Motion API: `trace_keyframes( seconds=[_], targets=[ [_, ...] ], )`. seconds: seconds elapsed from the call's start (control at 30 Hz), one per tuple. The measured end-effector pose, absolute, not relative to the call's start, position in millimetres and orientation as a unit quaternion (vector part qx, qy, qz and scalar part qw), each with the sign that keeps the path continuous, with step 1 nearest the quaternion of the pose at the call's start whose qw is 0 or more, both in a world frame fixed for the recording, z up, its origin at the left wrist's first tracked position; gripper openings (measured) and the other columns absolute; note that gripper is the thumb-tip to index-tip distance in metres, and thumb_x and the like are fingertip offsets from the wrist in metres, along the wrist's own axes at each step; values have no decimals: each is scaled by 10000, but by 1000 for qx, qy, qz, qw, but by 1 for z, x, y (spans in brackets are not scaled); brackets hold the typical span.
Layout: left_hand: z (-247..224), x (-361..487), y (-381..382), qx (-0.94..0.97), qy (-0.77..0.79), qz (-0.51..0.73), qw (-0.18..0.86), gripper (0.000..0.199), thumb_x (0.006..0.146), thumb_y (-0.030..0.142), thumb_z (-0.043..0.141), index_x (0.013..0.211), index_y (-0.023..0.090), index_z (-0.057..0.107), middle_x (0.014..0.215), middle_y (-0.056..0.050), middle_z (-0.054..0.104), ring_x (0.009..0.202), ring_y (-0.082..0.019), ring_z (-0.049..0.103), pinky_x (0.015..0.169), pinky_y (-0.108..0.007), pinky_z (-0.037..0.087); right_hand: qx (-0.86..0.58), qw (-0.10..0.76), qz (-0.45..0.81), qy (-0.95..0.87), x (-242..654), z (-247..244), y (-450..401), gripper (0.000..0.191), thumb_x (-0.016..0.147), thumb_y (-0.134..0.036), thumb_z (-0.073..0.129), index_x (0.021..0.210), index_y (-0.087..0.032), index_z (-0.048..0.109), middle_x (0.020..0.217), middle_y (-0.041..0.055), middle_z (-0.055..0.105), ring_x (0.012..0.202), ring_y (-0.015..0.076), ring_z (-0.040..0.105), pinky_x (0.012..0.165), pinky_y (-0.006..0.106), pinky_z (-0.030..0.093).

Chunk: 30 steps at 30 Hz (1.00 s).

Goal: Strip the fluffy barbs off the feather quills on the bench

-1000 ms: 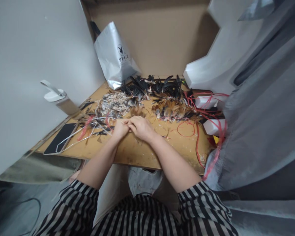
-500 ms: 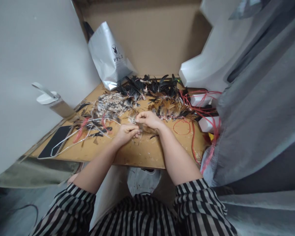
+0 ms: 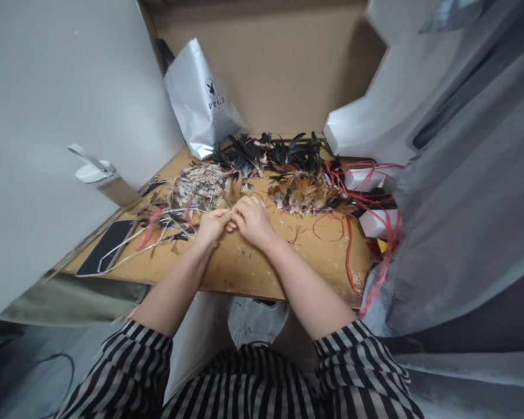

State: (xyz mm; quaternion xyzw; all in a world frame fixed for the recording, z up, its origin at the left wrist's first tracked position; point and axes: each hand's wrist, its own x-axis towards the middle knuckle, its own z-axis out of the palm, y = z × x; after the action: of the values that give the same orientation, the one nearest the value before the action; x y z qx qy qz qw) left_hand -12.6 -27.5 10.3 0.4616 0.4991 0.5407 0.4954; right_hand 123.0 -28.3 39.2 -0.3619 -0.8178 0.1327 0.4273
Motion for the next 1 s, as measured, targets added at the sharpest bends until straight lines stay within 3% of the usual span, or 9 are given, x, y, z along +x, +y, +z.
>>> trace_keyframes(
  seconds=[0.13, 0.23, 0.37, 0.47, 0.57, 0.67, 0.83, 1.0],
  targets=[
    [5, -16, -29, 613, 518, 457, 384, 170, 671, 151, 506, 517, 126, 575, 430, 10, 527, 391, -79, 472, 425, -191, 370, -350, 343, 21, -872, 121, 48, -38, 198, 822, -274, 435, 735, -169, 578, 877, 80, 553, 878, 200, 396, 788, 351, 251],
    [4, -16, -32, 713, 505, 396, 281, 198, 686, 128, 492, 511, 139, 585, 467, 0, 560, 442, -89, 503, 483, -203, 385, -365, 347, 46, -863, 127, 49, -32, 184, 805, -279, 459, 728, -176, 590, 896, 74, 564, 908, 205, 396, 802, 358, 247],
    [7, -9, -38, 790, 428, 363, 246, 164, 729, 200, 526, 620, 151, 638, 543, -12, 591, 483, -91, 523, 538, -216, 403, -384, 356, 272, -808, 147, 42, -10, 144, 699, -286, 553, 644, -161, 597, 759, 41, 596, 782, 170, 478, 748, 319, 320],
    [11, -4, -43, 756, 403, 403, 321, 171, 739, 275, 545, 704, 149, 655, 626, -31, 613, 493, -93, 538, 530, -220, 419, -369, 346, 507, -698, 158, 34, 2, 184, 616, -329, 611, 632, -146, 599, 629, 15, 586, 602, 124, 490, 629, 269, 360],
    [16, -3, -43, 664, 414, 458, 422, 227, 715, 339, 576, 665, 127, 639, 574, -36, 595, 477, -96, 527, 482, -212, 408, -352, 388, 601, -603, 156, 28, 4, 215, 553, -339, 655, 608, -142, 588, 583, 4, 578, 541, 108, 480, 580, 253, 363],
    [18, -7, -37, 554, 423, 530, 483, 241, 684, 352, 610, 640, 115, 621, 539, -22, 575, 443, -68, 488, 452, -188, 377, -350, 450, 576, -586, 142, 26, 0, 205, 563, -325, 665, 614, -146, 578, 600, -4, 580, 561, 100, 490, 617, 251, 378],
    [12, -11, -30, 440, 439, 560, 547, 230, 626, 329, 657, 678, 108, 622, 570, -21, 589, 445, -50, 489, 439, -166, 365, -360, 503, 406, -673, 124, 29, -12, 140, 653, -298, 605, 645, -159, 586, 675, 11, 578, 648, 120, 508, 664, 262, 394],
    [7, -8, -30, 473, 466, 543, 514, 246, 622, 339, 651, 651, 96, 620, 517, -21, 579, 416, -64, 494, 426, -178, 384, -372, 501, 341, -703, 119, 25, -16, 89, 671, -249, 568, 663, -165, 596, 723, 20, 579, 730, 138, 522, 705, 274, 405]
  ],
)
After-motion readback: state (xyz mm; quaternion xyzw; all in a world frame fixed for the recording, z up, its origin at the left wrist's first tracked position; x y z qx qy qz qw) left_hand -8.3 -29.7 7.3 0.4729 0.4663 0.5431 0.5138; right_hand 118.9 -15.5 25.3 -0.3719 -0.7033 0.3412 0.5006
